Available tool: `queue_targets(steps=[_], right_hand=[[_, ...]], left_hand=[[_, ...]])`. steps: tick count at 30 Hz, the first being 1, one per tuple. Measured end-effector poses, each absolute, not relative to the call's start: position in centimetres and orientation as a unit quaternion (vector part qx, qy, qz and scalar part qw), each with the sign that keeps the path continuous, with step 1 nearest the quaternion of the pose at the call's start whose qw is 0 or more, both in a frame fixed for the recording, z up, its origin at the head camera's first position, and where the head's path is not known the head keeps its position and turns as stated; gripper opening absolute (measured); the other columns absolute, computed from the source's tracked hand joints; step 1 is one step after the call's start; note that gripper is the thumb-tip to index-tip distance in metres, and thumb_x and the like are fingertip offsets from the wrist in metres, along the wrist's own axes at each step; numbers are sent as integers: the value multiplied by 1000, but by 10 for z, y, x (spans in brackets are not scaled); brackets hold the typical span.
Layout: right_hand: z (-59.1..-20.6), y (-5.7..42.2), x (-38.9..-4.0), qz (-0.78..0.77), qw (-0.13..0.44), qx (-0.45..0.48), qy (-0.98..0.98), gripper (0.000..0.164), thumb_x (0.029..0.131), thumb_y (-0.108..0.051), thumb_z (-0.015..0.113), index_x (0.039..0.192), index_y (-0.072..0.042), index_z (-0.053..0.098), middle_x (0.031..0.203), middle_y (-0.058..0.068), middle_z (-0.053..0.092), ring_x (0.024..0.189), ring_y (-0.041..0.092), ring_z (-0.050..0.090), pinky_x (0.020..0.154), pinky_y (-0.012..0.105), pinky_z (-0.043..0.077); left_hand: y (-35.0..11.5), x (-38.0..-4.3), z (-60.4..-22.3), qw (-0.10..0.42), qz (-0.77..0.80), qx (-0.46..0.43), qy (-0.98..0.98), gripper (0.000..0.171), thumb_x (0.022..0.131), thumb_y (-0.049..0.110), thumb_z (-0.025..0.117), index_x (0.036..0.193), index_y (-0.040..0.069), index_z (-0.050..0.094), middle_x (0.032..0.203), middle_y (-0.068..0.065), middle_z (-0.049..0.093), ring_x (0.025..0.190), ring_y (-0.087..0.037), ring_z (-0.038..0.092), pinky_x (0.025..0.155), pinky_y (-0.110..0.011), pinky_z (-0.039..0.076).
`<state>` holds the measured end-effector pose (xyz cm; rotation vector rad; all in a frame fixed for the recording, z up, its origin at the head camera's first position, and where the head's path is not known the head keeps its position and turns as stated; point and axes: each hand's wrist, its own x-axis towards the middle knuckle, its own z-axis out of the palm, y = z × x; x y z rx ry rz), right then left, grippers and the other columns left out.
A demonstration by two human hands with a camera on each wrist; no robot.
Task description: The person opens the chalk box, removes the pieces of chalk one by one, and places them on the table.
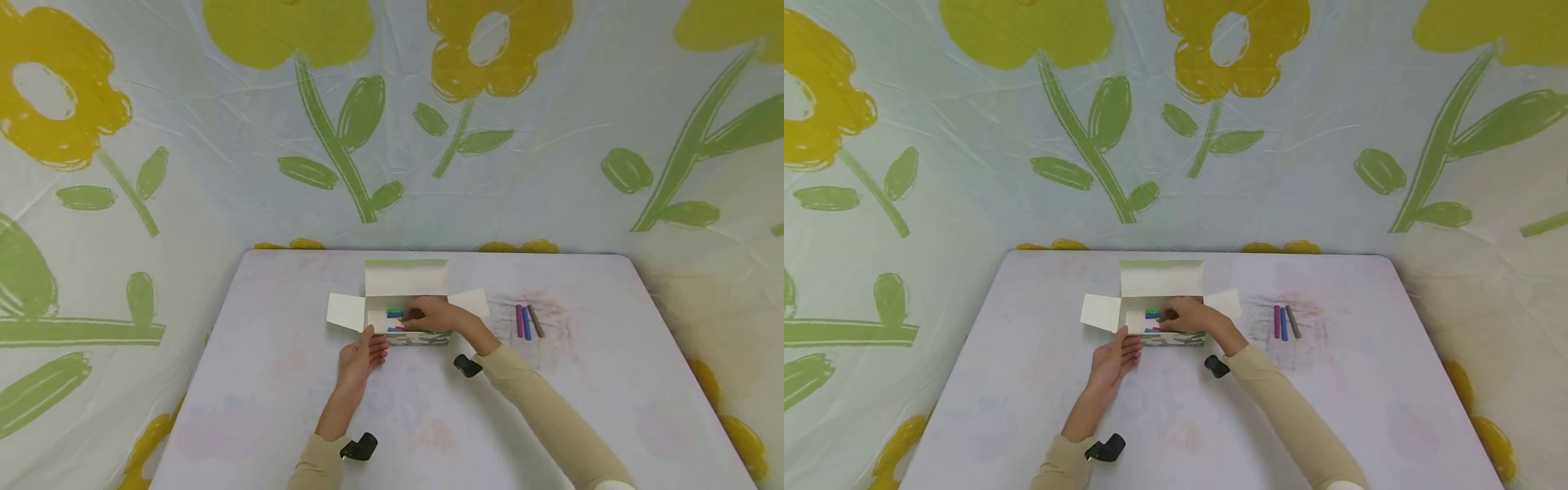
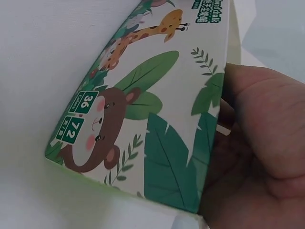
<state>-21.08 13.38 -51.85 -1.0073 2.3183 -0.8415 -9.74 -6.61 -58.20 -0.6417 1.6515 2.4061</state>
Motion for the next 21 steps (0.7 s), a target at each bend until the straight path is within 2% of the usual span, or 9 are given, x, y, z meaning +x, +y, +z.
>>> queue_targets(steps=[6,15,21], right_hand=[[-520,127,-215,-261,270,-353,857,20,102,-15,66,111,0,74,104,7,72,93,15,65,85,34,55],[-522,124,-220,-260,312,-342,847,19,101,-9,66,114,3,73,110,10,72,101,19,67,91,36,55],[-524,124,-222,-269,311,-352,841,16,98,-2,68,112,2,75,107,9,73,98,18,68,88,32,56]], left_hand=[[-65,-97,-583,72,811,-215,540,55,104,39,63,110,-15,67,83,-6,73,70,-9,65,66,-21,55],[-62,-96,-579,63,812,-214,539,57,104,41,62,112,-16,67,85,-6,74,71,-9,65,67,-21,55],[-61,-96,-580,58,811,-215,540,58,104,41,63,112,-17,67,85,-6,74,70,-9,65,66,-20,55]])
